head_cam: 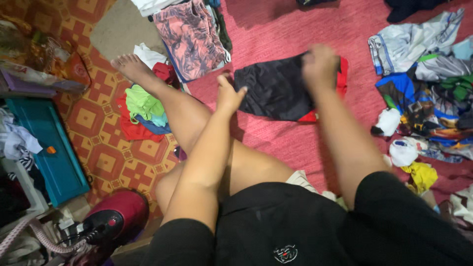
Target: The person sits on the floor and folds various clothing items one by one, including t-shirts, shorts, and a jersey. The folded clothes are stacked and then placed into a drawer.
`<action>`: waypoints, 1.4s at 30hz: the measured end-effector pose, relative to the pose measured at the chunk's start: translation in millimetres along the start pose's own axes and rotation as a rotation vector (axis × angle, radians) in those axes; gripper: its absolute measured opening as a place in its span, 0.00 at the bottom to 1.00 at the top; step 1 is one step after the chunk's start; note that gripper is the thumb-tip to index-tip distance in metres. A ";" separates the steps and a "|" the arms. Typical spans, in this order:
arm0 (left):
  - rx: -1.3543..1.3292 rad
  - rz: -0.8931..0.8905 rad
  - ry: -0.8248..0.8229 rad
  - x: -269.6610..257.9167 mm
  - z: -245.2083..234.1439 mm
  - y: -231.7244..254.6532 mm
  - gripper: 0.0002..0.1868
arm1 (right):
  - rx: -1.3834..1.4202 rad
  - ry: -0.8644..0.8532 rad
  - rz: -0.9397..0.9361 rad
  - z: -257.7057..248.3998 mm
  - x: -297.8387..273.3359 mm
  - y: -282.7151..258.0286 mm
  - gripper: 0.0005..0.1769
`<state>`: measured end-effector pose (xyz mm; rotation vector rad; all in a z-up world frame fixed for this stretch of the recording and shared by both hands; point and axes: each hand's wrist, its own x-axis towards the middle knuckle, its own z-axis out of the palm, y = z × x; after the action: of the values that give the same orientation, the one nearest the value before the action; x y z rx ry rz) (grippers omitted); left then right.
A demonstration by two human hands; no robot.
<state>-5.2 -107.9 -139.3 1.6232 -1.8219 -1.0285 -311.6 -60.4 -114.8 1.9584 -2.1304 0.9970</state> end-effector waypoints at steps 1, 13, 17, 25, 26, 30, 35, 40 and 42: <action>0.005 0.071 -0.002 -1.3 0.6 -0.4 0.41 | 0.053 -0.041 0.021 13.2 -5.0 -19.3 0.08; 0.323 -0.020 -0.171 -13.6 -8.6 1.6 0.37 | -0.136 -0.539 -0.070 35.9 -55.5 -73.4 0.40; 0.333 -0.107 -0.210 -13.1 -13.6 18.6 0.36 | -0.166 -0.494 0.211 0.4 -70.2 2.5 0.42; 0.310 -0.133 -0.226 -14.1 -19.3 19.3 0.39 | -0.167 -0.021 0.531 -31.4 -96.2 66.9 0.13; 0.308 -0.128 -0.222 -14.4 -19.0 18.1 0.39 | -0.151 -0.040 0.528 -34.8 -97.3 63.9 0.11; 0.316 -0.135 -0.225 -14.4 -17.0 13.2 0.41 | -0.091 -0.044 0.532 -39.3 -99.4 54.6 0.08; 0.309 -0.153 -0.249 -15.3 -17.2 10.6 0.43 | -0.065 0.002 0.593 -31.8 -96.1 53.0 0.16; 0.314 -0.214 -0.292 -12.3 -19.7 17.1 0.44 | -0.074 0.036 0.537 -35.6 -93.4 43.5 0.09; 0.310 -0.197 -0.281 -10.5 -19.4 16.1 0.44 | -0.094 0.094 0.366 -40.9 -94.8 36.4 0.08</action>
<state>1.8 -101.6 -113.7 1.9542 -2.1243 -1.1530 -342.7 41.0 -142.1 1.4794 -2.4840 0.9909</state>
